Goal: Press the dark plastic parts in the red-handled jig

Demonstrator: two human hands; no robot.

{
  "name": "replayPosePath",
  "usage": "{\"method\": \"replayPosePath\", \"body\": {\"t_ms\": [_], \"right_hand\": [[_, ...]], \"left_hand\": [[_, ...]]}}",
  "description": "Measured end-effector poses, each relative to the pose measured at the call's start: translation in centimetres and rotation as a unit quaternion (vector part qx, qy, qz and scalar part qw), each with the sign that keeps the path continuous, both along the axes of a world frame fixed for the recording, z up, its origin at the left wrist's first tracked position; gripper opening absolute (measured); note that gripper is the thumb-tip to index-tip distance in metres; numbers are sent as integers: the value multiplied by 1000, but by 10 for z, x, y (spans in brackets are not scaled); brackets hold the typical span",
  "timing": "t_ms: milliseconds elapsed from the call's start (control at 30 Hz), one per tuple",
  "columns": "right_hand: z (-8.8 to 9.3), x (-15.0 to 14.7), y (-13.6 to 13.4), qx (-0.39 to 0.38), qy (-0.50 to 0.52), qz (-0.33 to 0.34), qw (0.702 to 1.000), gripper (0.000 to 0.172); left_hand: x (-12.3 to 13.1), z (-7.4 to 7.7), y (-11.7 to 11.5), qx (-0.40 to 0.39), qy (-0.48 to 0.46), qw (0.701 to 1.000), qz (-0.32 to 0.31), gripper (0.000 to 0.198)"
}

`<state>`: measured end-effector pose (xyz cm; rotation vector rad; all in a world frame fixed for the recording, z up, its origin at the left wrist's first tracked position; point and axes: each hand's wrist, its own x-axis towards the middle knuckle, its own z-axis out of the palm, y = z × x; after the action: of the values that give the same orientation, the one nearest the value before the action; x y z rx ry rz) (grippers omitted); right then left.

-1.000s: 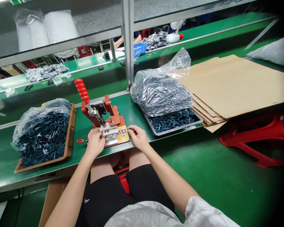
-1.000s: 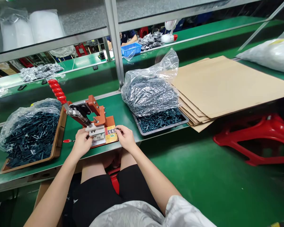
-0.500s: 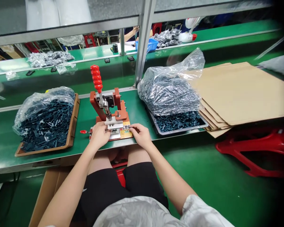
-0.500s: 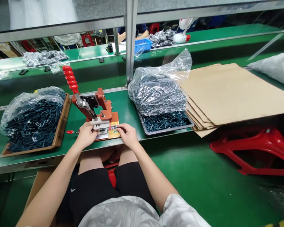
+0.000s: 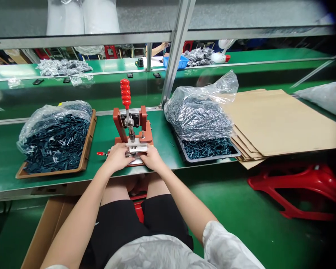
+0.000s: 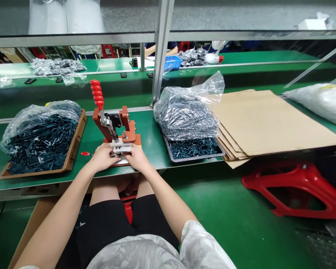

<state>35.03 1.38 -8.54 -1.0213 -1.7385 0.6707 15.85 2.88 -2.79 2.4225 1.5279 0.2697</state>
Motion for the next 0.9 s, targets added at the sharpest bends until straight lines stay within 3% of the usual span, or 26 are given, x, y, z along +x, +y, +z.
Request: {"method": "replayPosePath", "body": {"t_ms": [367,600,733,800,900], "right_hand": [[-6,-1,-5,22,-52,-22,998,24],[-2,-2,-9,36,-78,-39,996,28],[0,-1,-9,32,-60,-34,997,33],[-1,-1,-9,29,-53,-27,998,30],[-1,-1,-8,24,-47,-21,998,26]], "left_hand": [[0,-8,-10,41,-42,998,10,23],[3,-12,-10,61,-37,997,4,22],[-10,-15,-26,145,-82,986,-26,22],[-25,-17,-33,236,-130,962,45,26],[-43,-17,-30,292,-213,900,243,41]]}}
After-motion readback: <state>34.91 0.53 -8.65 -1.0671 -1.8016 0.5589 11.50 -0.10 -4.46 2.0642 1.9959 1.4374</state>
